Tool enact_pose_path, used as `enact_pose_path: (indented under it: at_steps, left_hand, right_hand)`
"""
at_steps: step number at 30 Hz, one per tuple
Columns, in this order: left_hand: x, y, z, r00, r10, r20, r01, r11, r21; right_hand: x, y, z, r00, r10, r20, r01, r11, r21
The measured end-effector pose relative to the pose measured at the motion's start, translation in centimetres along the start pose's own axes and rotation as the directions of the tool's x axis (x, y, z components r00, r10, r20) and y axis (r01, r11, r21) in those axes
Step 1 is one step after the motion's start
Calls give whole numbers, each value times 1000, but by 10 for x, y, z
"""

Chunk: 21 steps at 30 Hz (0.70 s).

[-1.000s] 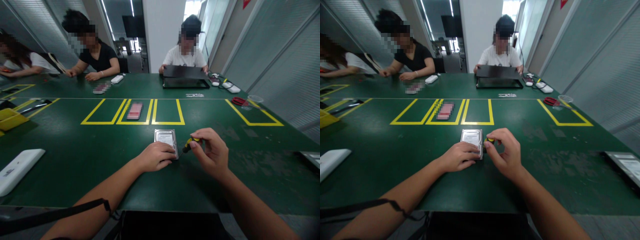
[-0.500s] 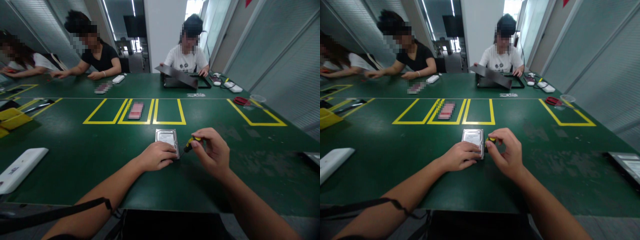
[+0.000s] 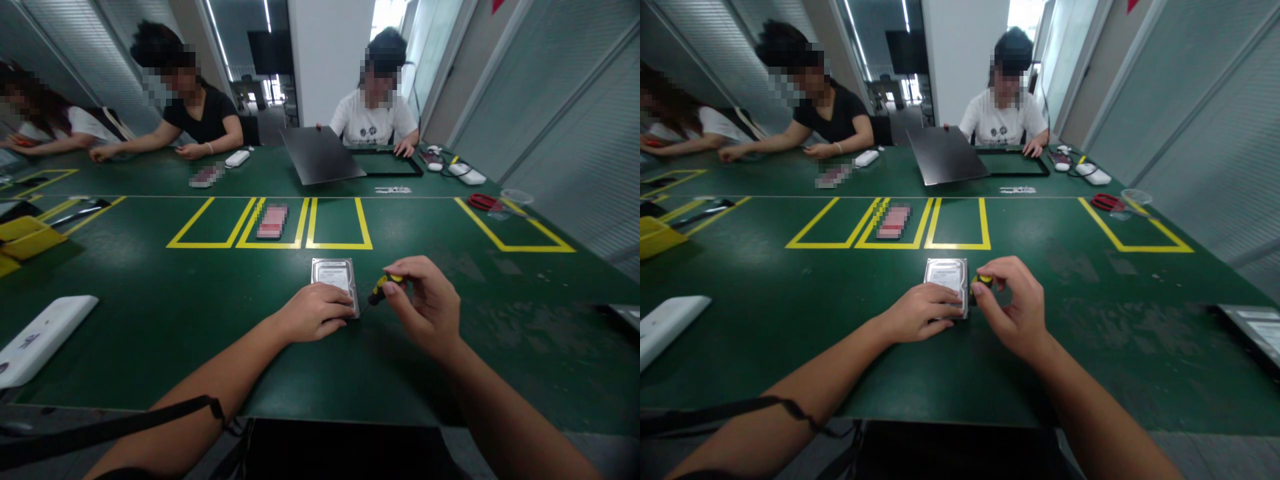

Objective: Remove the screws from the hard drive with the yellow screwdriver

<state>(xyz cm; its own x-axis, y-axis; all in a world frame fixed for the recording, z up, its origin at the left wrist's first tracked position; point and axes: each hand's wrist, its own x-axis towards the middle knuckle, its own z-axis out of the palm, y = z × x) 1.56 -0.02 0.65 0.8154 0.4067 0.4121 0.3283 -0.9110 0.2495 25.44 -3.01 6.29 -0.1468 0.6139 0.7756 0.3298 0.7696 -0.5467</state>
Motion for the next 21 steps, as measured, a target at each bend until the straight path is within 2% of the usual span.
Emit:
enact_pose_path:
  at_steps: [21]
  left_hand:
    - [0, 0, 0, 1000, -4, 9, 4, 1000, -30]
  right_hand:
    - [3, -3, 0, 1000, -9, -7, 9, 1000, -30]
